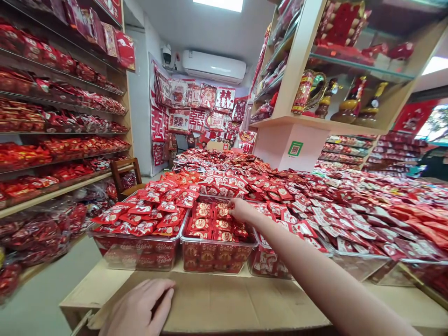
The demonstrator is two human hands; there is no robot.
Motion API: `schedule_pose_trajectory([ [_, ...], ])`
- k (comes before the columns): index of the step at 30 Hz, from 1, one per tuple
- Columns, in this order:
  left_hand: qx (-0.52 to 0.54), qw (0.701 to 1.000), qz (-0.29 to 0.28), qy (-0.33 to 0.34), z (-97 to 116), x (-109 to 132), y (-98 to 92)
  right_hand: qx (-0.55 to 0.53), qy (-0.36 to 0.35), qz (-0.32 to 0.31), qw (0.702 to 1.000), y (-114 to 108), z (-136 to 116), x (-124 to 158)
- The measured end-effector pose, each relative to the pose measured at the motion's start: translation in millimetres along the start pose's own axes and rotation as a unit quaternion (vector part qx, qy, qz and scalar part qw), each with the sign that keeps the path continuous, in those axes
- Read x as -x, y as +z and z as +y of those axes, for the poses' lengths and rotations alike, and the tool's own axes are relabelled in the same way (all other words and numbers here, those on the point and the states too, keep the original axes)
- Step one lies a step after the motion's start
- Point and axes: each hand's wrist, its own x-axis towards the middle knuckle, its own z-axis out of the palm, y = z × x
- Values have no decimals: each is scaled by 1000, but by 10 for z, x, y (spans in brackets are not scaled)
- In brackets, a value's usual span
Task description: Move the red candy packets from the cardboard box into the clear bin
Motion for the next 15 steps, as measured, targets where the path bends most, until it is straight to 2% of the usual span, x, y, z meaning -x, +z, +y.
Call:
schedule_pose_trajectory([
  [4,-17,1000,10,10,-10,-16,21,36,-5,17,999,-11,-40,-37],
  [6,-25,1000,3,18,-8,-30,6,33,-16,42,998,-56,-75,46],
  [8,-33,999,-11,25,3,-41,-12,21,-25,64,997,-122,-105,262],
  [10,-37,998,-30,28,26,-50,-15,-8,-42,57,997,-209,-115,612],
  [13,-20,998,-62,-12,62,-80,25,-111,-123,-33,986,-333,-75,1264],
  [15,-11,996,-65,-55,75,-114,64,-156,-177,-153,960,-325,1,1681],
])
